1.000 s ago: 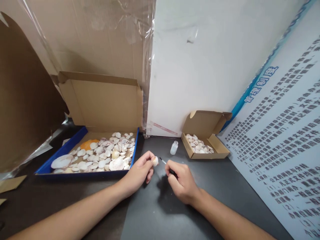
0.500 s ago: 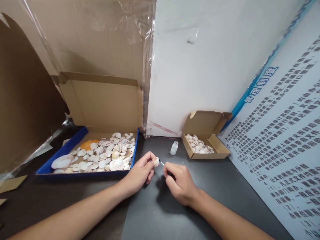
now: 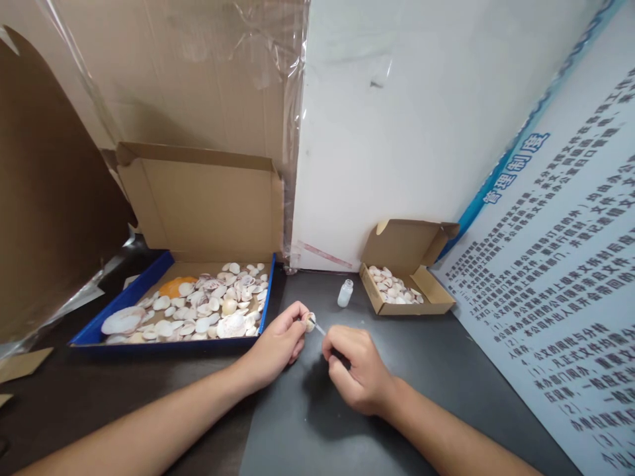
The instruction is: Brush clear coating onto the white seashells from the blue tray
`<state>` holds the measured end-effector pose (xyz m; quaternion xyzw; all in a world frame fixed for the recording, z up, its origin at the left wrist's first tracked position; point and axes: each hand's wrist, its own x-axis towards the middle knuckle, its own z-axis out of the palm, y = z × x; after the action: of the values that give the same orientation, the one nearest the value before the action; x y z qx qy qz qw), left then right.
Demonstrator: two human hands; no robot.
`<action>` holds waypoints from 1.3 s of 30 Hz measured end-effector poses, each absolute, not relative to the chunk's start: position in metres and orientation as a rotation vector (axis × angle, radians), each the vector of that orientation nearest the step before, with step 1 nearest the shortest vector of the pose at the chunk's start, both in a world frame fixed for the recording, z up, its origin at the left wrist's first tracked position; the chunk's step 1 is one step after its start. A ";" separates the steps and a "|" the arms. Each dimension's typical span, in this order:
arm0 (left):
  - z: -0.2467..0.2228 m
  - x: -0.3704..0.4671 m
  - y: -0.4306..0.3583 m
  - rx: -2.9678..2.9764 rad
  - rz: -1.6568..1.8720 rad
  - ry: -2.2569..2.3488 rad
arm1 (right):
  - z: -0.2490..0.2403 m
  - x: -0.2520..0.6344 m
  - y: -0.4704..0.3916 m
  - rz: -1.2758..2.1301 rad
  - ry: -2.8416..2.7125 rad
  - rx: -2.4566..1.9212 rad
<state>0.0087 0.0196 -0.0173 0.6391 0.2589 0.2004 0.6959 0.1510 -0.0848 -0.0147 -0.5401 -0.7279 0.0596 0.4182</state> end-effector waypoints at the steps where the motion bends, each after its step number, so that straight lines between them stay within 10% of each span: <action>1: -0.017 0.009 0.020 1.418 0.450 0.577 | -0.015 0.151 -0.084 0.156 -1.819 -1.378; 39: -0.015 0.010 0.018 1.388 0.472 0.547 | -0.016 0.148 -0.082 0.148 -1.822 -1.506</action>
<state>0.0097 0.0182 -0.0150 0.6252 0.2466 0.2125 0.7093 0.1478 -0.0824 -0.0156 -0.5888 -0.7125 0.0577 0.3772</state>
